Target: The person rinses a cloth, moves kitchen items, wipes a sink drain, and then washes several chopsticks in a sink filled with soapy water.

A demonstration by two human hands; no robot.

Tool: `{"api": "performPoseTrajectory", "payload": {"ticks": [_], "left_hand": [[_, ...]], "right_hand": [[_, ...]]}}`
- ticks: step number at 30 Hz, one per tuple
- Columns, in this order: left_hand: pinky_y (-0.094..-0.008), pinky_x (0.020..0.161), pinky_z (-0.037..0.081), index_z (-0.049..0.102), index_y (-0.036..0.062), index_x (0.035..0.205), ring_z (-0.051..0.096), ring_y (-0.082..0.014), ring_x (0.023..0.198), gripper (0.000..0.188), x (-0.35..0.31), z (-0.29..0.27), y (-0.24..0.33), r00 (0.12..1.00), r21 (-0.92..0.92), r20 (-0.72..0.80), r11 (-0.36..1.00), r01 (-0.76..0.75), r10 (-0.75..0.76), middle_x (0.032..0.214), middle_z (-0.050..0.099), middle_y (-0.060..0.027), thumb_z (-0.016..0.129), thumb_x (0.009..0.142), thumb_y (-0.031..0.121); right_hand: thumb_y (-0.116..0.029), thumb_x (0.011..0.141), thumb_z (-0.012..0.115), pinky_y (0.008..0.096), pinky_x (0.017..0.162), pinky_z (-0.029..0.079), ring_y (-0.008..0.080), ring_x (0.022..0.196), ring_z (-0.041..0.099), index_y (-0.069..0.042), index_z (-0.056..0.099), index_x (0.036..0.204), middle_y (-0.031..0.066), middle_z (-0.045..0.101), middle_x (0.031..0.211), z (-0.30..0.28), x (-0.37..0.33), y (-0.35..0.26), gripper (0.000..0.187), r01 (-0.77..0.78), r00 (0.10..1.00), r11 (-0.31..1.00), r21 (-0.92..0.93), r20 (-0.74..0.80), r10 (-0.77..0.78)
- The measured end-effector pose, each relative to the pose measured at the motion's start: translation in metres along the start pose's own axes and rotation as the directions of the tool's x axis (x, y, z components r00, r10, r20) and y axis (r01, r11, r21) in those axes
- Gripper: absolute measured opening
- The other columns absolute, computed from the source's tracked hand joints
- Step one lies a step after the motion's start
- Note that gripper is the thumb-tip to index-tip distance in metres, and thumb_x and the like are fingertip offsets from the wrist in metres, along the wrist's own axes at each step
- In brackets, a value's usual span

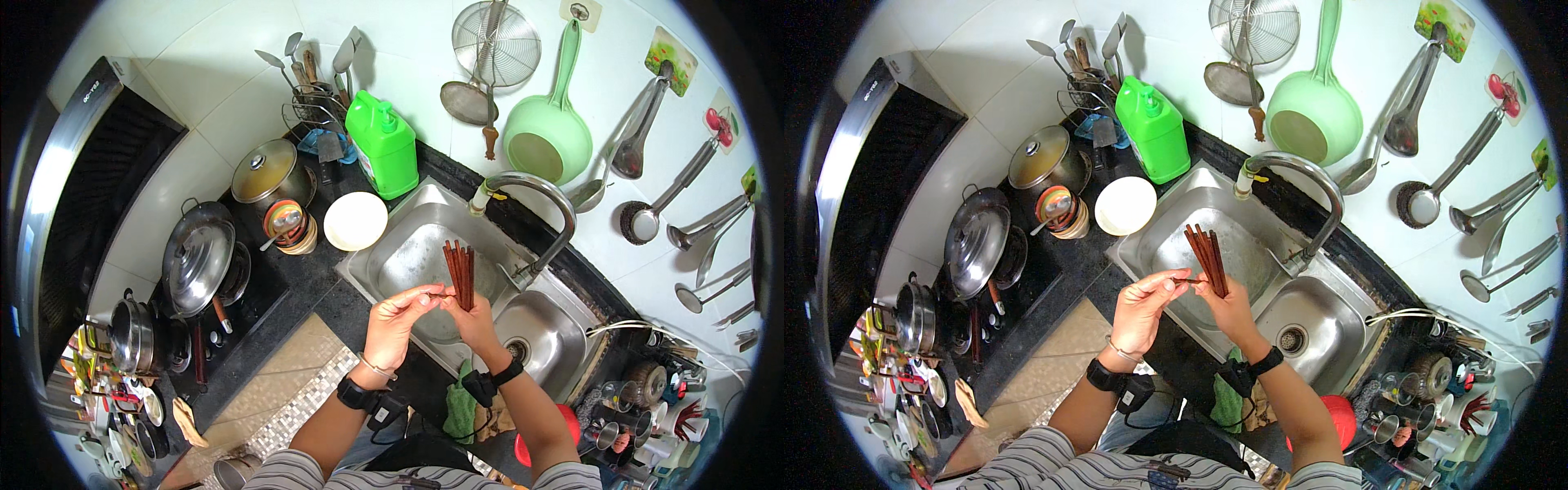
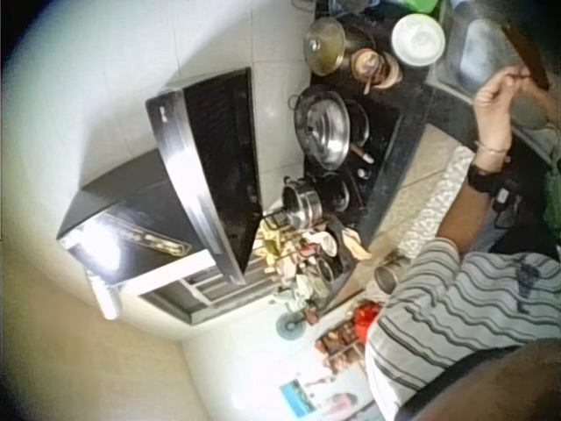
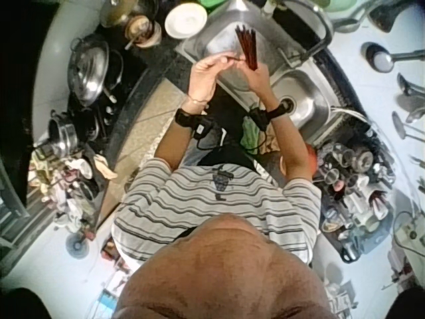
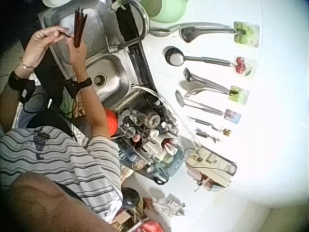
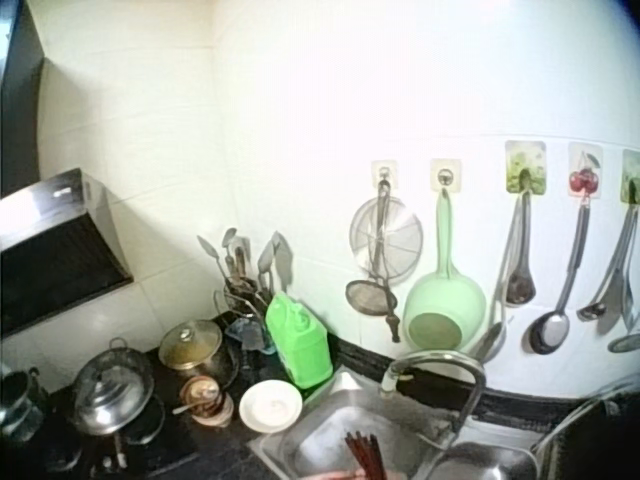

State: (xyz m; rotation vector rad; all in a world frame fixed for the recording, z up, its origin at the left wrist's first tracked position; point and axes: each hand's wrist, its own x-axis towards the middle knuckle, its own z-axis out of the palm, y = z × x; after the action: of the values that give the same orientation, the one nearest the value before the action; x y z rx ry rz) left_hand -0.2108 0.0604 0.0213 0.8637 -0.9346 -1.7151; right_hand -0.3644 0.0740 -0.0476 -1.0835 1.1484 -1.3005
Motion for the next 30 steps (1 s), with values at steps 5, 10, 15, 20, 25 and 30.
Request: {"api": "performPoseTrajectory", "payload": {"ticks": [5, 10, 15, 20, 25, 30], "left_hand": [[-0.0333, 0.093, 0.047, 0.063, -0.0043, 0.103, 0.059, -0.02, 0.1, 0.022, -0.003, 0.006, 0.007, 1.0, -0.051, -0.001, 0.999, 0.005, -0.005, 0.108, 0.062, -0.0157, 0.057, 0.088, 0.011], [-0.0353, 0.094, 0.046, 0.063, -0.005, 0.101, 0.058, -0.0223, 0.102, 0.019, -0.007, 0.009, 0.009, 1.0, -0.159, 0.001, 0.987, 0.005, -0.005, 0.107, 0.062, -0.0164, 0.055, 0.088, 0.006], [-0.0362, 0.093, 0.047, 0.063, -0.0058, 0.097, 0.06, -0.0231, 0.1, 0.016, -0.009, 0.008, 0.007, 1.0, -0.26, 0.002, 0.966, 0.004, -0.004, 0.104, 0.063, -0.0173, 0.052, 0.087, 0.0], [-0.0363, 0.092, 0.048, 0.063, -0.0061, 0.095, 0.06, -0.0224, 0.098, 0.016, -0.012, 0.006, 0.003, 0.999, -0.234, -0.04, 0.972, -0.017, 0.007, 0.103, 0.063, -0.0169, 0.051, 0.089, 0.002], [-0.0337, 0.093, 0.047, 0.063, -0.0055, 0.098, 0.06, -0.0213, 0.099, 0.02, -0.011, 0.016, 0.015, 0.997, -0.278, -0.036, 0.959, 0.056, -0.069, 0.106, 0.062, -0.0162, 0.05, 0.092, 0.009], [-0.0311, 0.093, 0.046, 0.061, -0.0053, 0.106, 0.059, -0.0184, 0.101, 0.024, -0.015, 0.018, 0.014, 1.0, -0.158, -0.001, 0.987, -0.015, 0.015, 0.108, 0.062, -0.0159, 0.051, 0.092, 0.011]], "right_hand": [[-0.018, 0.088, 0.061, 0.0246, 0.072, 0.045, 0.011, 0.08, 0.057, 0.003, 0.058, 0.097, 0.0044, 0.061, 0.085, 0.002, -0.001, -0.006, 0.022, 0.04, 0.998, 0.999, -0.031, -0.04, -0.041], [-0.018, 0.086, 0.062, 0.0237, 0.061, 0.041, 0.0093, 0.069, 0.052, 0.001, 0.06, 0.091, 0.0027, 0.059, 0.075, 0.002, -0.003, -0.013, 0.02, 0.139, 0.981, 0.984, -0.113, -0.12, -0.152], [-0.017, 0.084, 0.063, 0.0244, 0.056, 0.037, 0.012, 0.061, 0.047, 0.001, 0.06, 0.088, 0.0053, 0.055, 0.071, 0.001, -0.003, -0.018, 0.019, 0.23, 0.952, 0.939, -0.254, -0.143, -0.272], [-0.016, 0.084, 0.064, 0.0258, 0.053, 0.036, 0.0143, 0.058, 0.046, 0.001, 0.061, 0.087, 0.0074, 0.053, 0.069, -0.002, -0.006, -0.024, 0.018, 0.256, 0.942, 0.872, -0.417, -0.094, -0.322], [-0.016, 0.084, 0.063, 0.0264, 0.055, 0.038, 0.0151, 0.059, 0.047, 0.0, 0.062, 0.089, 0.0082, 0.054, 0.07, 0.0, -0.011, -0.023, 0.017, 0.189, 0.952, 0.909, -0.371, -0.158, -0.262], [-0.016, 0.084, 0.064, 0.026, 0.056, 0.039, 0.0137, 0.061, 0.049, 0.0, 0.062, 0.091, 0.0069, 0.056, 0.071, 0.0, -0.014, -0.018, 0.018, 0.22, 0.945, 0.927, -0.304, -0.171, -0.28]]}}
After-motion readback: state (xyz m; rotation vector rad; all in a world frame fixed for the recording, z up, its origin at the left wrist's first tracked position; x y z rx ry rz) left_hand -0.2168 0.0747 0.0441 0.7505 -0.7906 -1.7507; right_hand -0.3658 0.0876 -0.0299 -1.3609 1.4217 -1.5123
